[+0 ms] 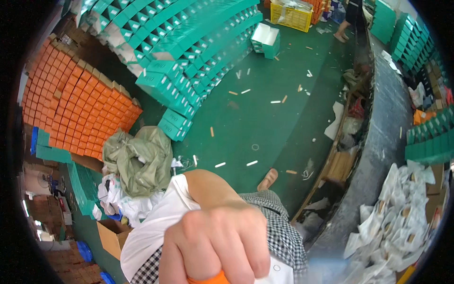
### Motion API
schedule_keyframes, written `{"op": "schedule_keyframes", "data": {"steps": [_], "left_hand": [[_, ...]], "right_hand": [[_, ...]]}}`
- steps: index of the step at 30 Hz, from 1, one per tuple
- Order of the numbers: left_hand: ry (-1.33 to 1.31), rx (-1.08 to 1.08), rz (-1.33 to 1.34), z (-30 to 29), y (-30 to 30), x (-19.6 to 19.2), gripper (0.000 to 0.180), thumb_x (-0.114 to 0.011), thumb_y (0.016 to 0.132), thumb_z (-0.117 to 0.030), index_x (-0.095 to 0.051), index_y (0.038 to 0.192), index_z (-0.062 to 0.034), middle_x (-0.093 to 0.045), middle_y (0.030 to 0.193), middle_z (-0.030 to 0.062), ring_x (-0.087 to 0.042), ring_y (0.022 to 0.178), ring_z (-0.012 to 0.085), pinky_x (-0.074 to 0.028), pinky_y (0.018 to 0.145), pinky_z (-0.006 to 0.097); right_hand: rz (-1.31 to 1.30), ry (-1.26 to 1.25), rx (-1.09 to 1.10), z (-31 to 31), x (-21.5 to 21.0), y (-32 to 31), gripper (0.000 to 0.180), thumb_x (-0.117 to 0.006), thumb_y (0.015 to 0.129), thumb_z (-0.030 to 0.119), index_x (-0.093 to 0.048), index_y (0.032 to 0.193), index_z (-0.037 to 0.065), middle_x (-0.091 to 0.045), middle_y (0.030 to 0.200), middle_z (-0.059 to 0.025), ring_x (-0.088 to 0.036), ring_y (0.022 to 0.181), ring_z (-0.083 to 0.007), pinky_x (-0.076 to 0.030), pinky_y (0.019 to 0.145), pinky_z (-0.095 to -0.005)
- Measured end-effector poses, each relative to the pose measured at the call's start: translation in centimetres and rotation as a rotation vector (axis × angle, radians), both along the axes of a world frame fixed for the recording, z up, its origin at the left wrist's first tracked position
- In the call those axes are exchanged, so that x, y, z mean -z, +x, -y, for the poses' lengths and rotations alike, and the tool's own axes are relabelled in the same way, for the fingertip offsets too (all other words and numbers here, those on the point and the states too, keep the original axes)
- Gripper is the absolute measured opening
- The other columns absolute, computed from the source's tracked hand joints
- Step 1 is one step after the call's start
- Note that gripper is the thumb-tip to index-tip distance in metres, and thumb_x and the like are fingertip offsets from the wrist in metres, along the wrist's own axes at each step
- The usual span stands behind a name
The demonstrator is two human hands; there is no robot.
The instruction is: The recorder is cleaning footwear with a cloth and then placing each shoe into individual plastic sleeves for packaging.
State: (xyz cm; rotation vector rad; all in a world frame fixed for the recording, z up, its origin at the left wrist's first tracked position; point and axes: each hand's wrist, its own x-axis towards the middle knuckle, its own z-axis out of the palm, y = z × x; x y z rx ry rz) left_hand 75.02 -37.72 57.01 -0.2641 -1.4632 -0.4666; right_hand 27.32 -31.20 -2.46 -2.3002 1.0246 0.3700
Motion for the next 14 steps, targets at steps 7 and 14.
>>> {"op": "schedule_keyframes", "data": {"steps": [7, 14], "left_hand": [[0.236, -1.189, 0.655, 15.1, 12.3, 11.0, 0.024, -0.067, 0.080, -0.033, -0.060, 0.071, -0.0116, -0.057, 0.064, 0.0019, -0.056, 0.051, 0.0188, -0.048, 0.044, 0.031], [1.493, -1.481, 1.037, 25.7, 26.4, 21.8, 0.026, -0.063, 0.080, -0.036, -0.067, 0.075, -0.0104, -0.061, 0.072, 0.0078, -0.061, 0.074, 0.0274, -0.045, 0.071, 0.039]], "right_hand": [[0.387, 0.390, 0.816, 40.5, -8.5, 15.6, 0.020, -0.051, 0.088, 0.017, -0.061, 0.079, 0.003, -0.054, 0.060, -0.0041, -0.049, 0.047, -0.0128, -0.037, 0.042, -0.0266], [0.851, 0.228, 0.704, 66.0, -17.6, 38.3, 0.025, -0.054, 0.088, 0.016, -0.061, 0.111, 0.008, -0.064, 0.084, -0.0022, -0.056, 0.068, -0.0083, -0.045, 0.062, -0.0233]]}}
